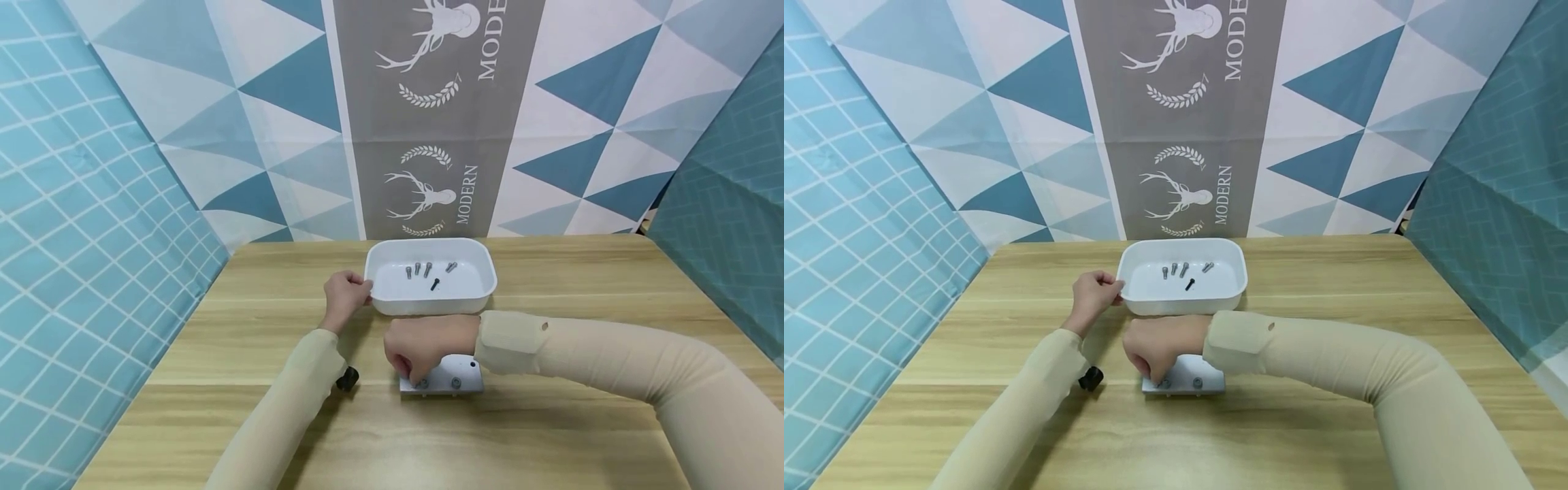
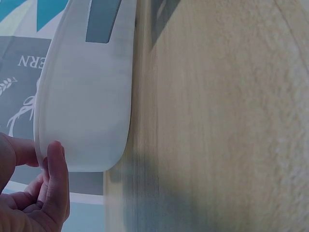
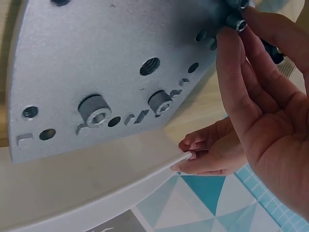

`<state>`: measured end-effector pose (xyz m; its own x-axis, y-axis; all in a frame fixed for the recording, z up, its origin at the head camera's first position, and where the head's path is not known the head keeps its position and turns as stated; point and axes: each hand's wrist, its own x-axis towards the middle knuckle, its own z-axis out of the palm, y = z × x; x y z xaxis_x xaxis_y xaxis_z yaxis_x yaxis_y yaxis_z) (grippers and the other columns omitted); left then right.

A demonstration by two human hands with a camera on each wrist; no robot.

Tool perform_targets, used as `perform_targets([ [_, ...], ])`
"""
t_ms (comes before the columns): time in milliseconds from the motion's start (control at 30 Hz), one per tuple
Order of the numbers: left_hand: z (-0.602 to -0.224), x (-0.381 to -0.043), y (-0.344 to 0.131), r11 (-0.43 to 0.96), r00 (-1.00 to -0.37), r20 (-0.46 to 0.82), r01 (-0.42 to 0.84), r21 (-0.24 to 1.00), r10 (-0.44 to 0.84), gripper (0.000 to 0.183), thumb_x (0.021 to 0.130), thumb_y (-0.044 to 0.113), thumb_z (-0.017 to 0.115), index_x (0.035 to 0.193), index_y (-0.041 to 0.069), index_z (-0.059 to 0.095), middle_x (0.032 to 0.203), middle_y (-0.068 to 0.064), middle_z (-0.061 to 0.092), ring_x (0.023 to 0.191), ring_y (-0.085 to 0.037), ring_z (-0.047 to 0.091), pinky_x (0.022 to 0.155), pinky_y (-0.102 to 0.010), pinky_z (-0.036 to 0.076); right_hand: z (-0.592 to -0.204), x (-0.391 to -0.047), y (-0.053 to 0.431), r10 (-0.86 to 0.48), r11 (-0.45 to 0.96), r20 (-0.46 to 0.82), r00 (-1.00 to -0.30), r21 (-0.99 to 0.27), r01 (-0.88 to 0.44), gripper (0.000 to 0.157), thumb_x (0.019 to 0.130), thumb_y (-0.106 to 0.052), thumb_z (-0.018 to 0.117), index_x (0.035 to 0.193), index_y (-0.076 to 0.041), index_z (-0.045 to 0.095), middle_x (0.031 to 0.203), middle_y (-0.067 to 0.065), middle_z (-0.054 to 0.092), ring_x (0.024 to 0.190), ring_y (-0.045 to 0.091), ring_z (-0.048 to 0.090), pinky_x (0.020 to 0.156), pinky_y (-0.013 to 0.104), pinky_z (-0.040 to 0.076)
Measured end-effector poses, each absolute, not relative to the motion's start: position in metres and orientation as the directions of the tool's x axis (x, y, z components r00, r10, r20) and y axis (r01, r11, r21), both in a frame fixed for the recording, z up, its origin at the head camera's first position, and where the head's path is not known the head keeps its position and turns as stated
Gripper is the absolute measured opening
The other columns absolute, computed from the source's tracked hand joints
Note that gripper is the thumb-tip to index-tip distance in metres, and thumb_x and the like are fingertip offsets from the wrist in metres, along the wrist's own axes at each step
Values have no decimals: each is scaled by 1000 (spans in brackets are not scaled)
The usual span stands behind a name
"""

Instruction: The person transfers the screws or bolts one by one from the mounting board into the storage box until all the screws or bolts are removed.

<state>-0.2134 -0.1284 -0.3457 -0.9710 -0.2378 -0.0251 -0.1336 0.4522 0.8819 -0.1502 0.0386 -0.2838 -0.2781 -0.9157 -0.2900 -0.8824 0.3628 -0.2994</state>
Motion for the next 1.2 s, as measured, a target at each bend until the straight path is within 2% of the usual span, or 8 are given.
perform_targets([
  [167,-346,-211,-128,448,-971,-17,-126,885,-239,13,85,11,66,81,-1,62,69,-7,61,50,-6,60,53,-20,56,-280,-150,37,-926,330,-275,-258,-258,-908,11,69,-4,72,65,-13,74,59,-4,68,47,-8,44,45,5,35],
  [400,-347,-210,-129,439,-970,-3,-112,891,-241,12,84,10,65,80,-2,62,66,-6,61,49,-5,60,51,-18,55,-272,-150,36,-921,340,-286,-266,-250,-907,13,71,-4,70,64,-14,73,60,-4,67,49,-6,45,46,6,36],
  [933,-345,-210,-128,444,-971,-1,-109,889,-237,12,85,10,64,82,-2,63,69,-7,62,48,-4,59,51,-17,54,-259,-163,44,-893,423,-301,-333,-317,-849,11,74,-4,73,68,-13,72,62,-4,67,48,-2,52,48,11,46],
  [1200,-345,-210,-127,427,-973,-11,-111,898,-232,12,85,8,64,83,-4,62,68,-7,61,48,-4,59,55,-23,58,-248,-181,50,-879,454,-313,-360,-315,-833,7,72,-4,76,69,-10,74,66,1,71,55,1,56,53,12,48],
])
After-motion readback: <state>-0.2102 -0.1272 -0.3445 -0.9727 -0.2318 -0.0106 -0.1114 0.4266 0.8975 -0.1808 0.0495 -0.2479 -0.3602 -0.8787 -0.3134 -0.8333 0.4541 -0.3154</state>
